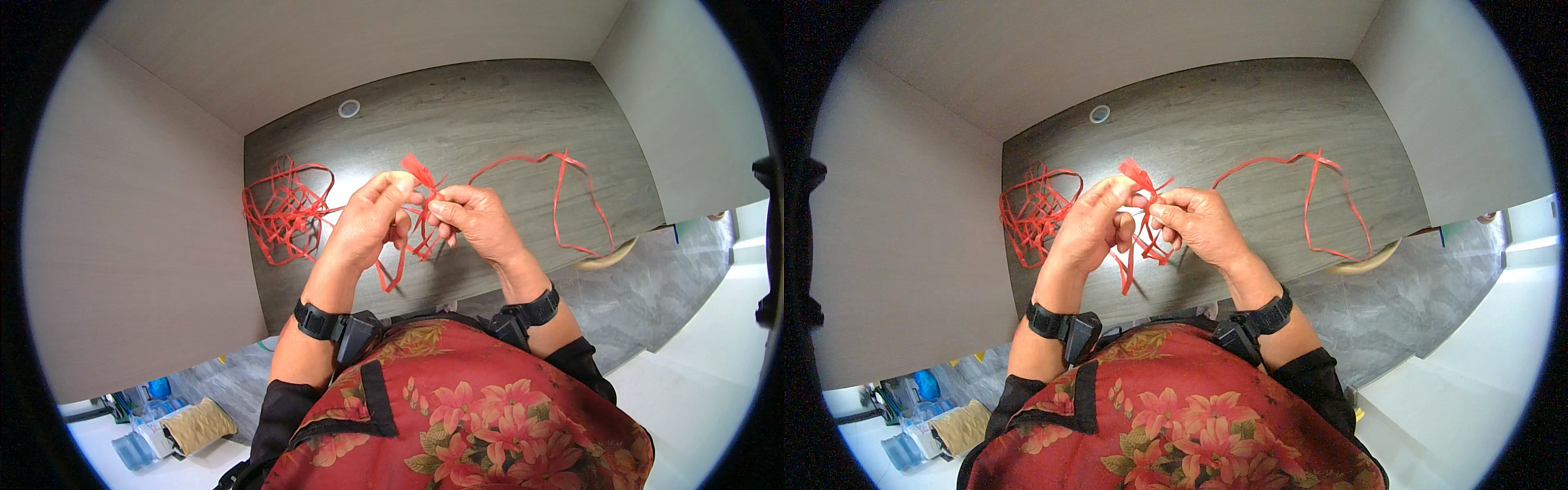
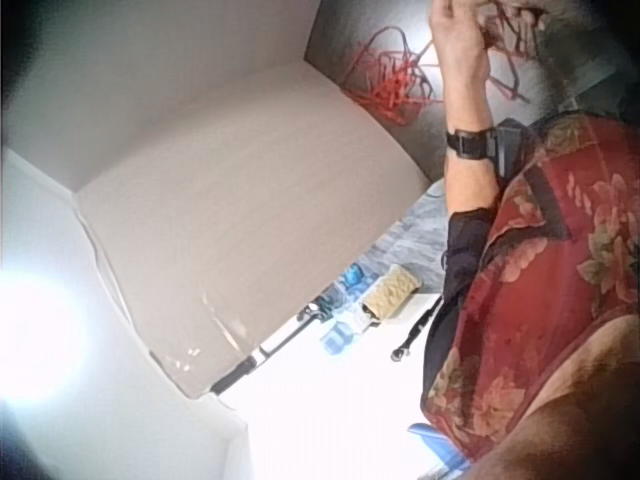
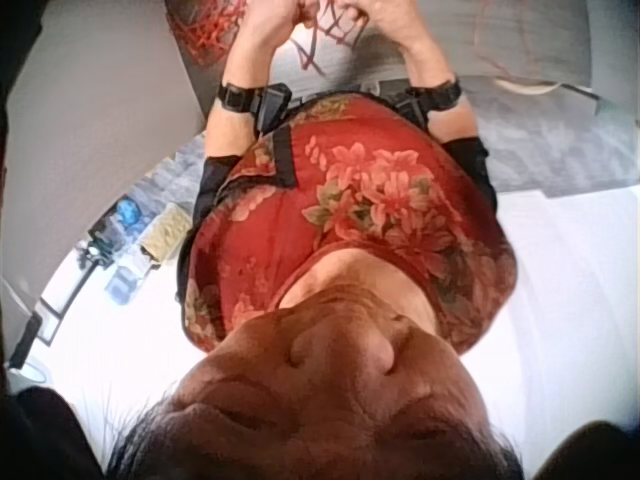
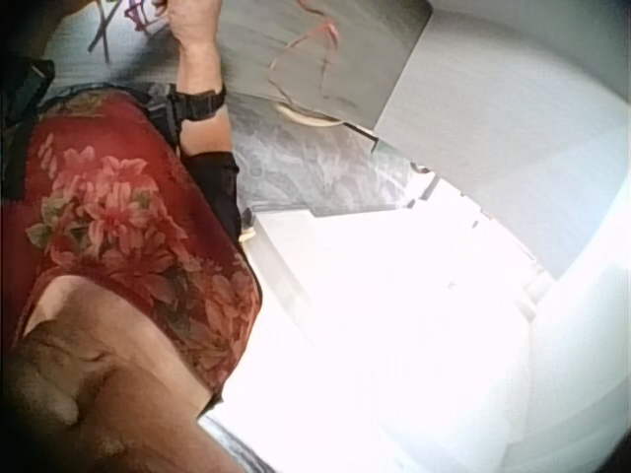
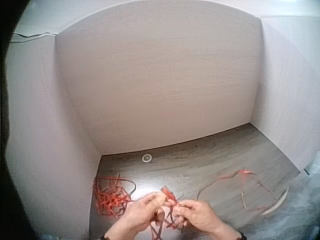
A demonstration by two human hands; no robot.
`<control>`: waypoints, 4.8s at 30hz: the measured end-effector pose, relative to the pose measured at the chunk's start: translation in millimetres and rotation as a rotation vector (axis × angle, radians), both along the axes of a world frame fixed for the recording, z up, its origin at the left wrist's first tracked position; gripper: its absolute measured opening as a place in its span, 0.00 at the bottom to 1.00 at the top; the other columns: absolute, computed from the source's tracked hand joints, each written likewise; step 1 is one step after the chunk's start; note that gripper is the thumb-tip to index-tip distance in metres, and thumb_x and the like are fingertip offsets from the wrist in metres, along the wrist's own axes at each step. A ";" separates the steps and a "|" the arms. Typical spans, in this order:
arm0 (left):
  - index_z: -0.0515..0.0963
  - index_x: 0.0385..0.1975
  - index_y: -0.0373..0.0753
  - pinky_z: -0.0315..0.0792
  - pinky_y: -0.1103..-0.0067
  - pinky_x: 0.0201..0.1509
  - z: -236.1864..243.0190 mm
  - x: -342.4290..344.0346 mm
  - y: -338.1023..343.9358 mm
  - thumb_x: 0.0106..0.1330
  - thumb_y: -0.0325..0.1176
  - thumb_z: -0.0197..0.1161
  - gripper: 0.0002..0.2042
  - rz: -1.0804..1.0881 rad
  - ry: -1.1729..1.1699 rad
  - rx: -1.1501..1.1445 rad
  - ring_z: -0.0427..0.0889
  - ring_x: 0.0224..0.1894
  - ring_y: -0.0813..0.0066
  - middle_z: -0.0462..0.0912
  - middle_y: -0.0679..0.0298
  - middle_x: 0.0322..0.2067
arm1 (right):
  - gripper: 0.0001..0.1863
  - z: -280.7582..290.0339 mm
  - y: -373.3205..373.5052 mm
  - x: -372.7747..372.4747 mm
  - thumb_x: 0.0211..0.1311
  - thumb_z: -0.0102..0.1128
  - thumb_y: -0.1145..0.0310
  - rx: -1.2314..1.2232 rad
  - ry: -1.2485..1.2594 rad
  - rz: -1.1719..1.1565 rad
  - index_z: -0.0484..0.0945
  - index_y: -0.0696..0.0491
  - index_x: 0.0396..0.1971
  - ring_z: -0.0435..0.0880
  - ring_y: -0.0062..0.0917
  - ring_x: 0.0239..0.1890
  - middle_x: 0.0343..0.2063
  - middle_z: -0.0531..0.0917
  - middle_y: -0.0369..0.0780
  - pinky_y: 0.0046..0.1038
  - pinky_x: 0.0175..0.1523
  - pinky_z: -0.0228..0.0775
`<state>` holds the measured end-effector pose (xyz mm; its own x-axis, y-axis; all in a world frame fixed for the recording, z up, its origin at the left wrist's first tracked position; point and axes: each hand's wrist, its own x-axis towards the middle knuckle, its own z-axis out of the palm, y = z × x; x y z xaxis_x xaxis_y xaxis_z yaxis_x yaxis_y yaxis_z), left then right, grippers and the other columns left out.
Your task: The person untangles a red ribbon, ties a knot, and then gathers stacks of yellow paper bundles from a table. They align the bundles and wrap the red ribbon around them to secure the stack.
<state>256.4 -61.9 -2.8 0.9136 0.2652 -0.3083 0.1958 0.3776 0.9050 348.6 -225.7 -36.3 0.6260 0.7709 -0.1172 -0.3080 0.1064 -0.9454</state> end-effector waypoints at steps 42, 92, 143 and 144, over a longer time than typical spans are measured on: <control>0.60 0.22 0.46 0.63 0.78 0.23 8.6 9.1 18.0 0.76 0.47 0.50 0.19 0.077 -0.301 -0.411 0.62 0.21 0.78 0.59 0.71 0.18 | 0.15 3.5 -7.8 -12.7 0.67 0.53 0.67 -0.101 -0.220 -0.091 0.76 0.59 0.22 0.70 0.16 0.20 0.19 0.74 0.32 0.22 0.25 0.60; 0.69 0.21 0.41 0.73 0.67 0.46 -22.0 -20.7 -10.8 0.74 0.42 0.51 0.18 0.063 -0.311 -0.350 0.78 0.47 0.64 0.81 0.60 0.37 | 0.15 6.3 -21.4 2.6 0.73 0.47 0.63 0.571 0.764 -0.101 0.71 0.52 0.25 0.75 0.24 0.22 0.45 0.81 0.47 0.27 0.27 0.68; 0.73 0.49 0.36 0.62 0.85 0.18 22.6 -10.4 -1.0 0.73 0.37 0.57 0.12 -0.060 -0.104 0.306 0.68 0.14 0.83 0.74 0.69 0.17 | 0.08 22.5 -3.8 -13.7 0.68 0.58 0.71 0.014 -0.187 -0.020 0.81 0.58 0.41 0.77 0.10 0.23 0.27 0.81 0.33 0.13 0.24 0.67; 0.74 0.46 0.36 0.61 0.85 0.17 21.1 -9.8 -2.8 0.73 0.37 0.58 0.11 -0.067 -0.080 0.305 0.67 0.13 0.84 0.73 0.70 0.16 | 0.08 22.1 -4.2 -13.6 0.68 0.57 0.71 0.004 -0.195 -0.010 0.81 0.58 0.41 0.77 0.10 0.24 0.27 0.82 0.33 0.13 0.24 0.67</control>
